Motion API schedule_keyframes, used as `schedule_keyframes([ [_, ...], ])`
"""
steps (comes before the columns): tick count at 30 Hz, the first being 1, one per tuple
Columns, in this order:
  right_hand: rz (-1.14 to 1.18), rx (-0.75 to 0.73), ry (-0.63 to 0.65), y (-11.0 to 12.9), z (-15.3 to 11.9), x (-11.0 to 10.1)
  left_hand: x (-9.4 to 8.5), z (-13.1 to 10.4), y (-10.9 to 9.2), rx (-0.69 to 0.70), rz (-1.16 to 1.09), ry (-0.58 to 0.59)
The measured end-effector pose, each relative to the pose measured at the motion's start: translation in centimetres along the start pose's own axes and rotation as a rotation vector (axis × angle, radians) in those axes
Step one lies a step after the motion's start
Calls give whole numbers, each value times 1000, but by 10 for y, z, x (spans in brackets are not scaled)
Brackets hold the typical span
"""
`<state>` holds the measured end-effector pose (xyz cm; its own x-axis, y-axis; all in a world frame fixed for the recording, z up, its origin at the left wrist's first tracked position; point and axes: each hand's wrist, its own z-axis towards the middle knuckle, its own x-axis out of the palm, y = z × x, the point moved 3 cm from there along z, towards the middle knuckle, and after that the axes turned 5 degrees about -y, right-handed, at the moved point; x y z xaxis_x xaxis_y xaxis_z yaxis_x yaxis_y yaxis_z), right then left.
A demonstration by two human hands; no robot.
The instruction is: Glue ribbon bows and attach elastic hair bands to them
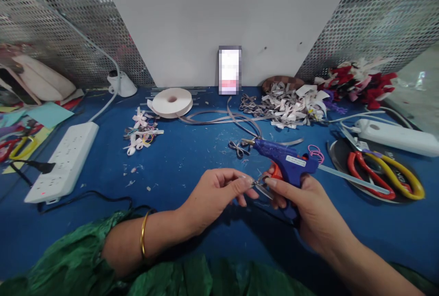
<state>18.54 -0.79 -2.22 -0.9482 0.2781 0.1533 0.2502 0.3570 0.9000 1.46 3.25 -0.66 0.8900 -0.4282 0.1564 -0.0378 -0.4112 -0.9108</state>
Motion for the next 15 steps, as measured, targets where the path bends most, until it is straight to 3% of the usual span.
schedule_keyframes([
  [9, 43, 0, -13, -1, -2, 1, -1, 2, 3, -41, -33, -59],
  [12, 75, -143, -97, 6, -3, -5, -6, 4, 1, -40, -37, -126],
  [15, -65, -339, -130, 13, -9, -10, -12, 6, -3, -31, -98, -179],
])
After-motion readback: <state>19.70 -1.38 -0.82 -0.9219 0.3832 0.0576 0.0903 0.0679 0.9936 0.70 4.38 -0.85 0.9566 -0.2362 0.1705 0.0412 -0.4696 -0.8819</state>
